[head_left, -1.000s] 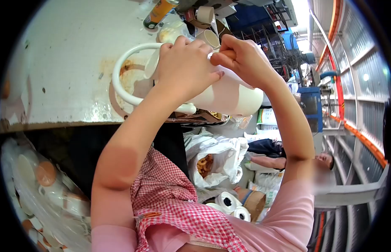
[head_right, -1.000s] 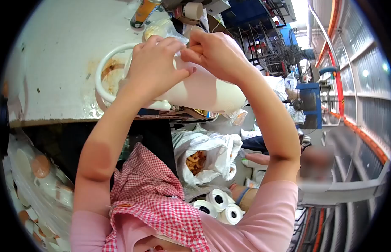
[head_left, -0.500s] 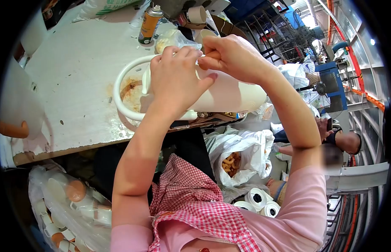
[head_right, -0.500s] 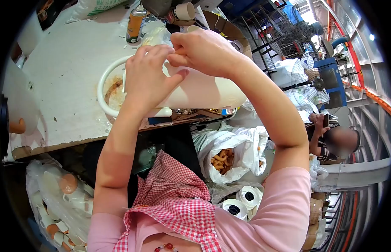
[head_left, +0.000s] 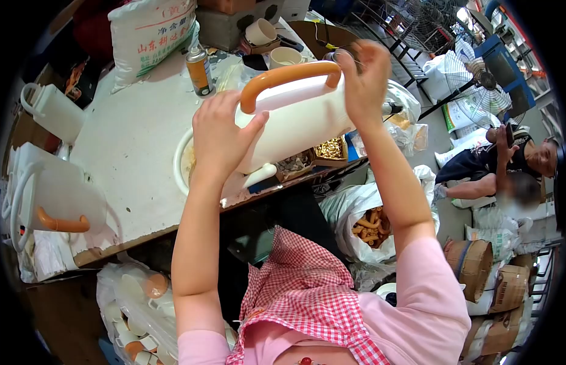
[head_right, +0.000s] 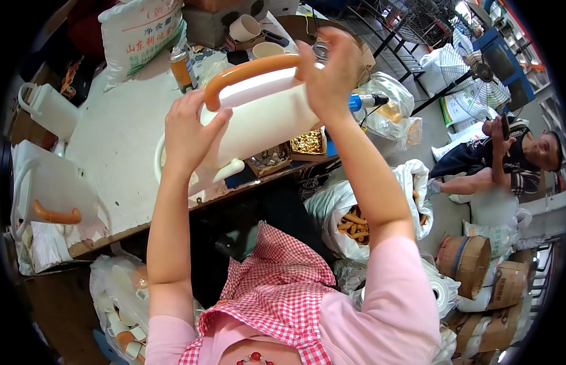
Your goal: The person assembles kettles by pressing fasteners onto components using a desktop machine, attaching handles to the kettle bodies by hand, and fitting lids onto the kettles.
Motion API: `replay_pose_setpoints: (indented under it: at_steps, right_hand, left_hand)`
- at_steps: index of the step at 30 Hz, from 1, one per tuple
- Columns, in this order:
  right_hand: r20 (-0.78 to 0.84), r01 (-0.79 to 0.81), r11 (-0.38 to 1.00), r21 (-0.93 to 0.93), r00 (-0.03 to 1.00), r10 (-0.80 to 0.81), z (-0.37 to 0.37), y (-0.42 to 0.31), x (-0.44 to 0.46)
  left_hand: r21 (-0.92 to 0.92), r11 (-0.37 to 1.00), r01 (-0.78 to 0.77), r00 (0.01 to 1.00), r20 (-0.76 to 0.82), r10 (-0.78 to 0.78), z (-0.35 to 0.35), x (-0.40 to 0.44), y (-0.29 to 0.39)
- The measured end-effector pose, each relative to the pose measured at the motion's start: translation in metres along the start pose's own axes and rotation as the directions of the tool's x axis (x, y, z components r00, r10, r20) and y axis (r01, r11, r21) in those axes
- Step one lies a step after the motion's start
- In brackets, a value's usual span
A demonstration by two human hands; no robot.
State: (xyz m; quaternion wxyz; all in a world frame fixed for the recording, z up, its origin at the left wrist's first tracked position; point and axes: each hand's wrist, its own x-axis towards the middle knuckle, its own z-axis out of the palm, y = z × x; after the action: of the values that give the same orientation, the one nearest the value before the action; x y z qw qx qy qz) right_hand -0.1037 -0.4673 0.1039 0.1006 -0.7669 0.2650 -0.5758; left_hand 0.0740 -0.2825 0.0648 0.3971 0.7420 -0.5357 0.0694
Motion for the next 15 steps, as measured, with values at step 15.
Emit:
replay_pose_setpoints:
  at_steps: [15]
  right_hand:
    - [0.233,-0.638,0.686,0.349,0.769,0.596,-0.025,0.056,-0.062]
  left_hand:
    - [-0.120,0.938,0.325,0.946,0.034,-0.324,0.017,0.030,0.032]
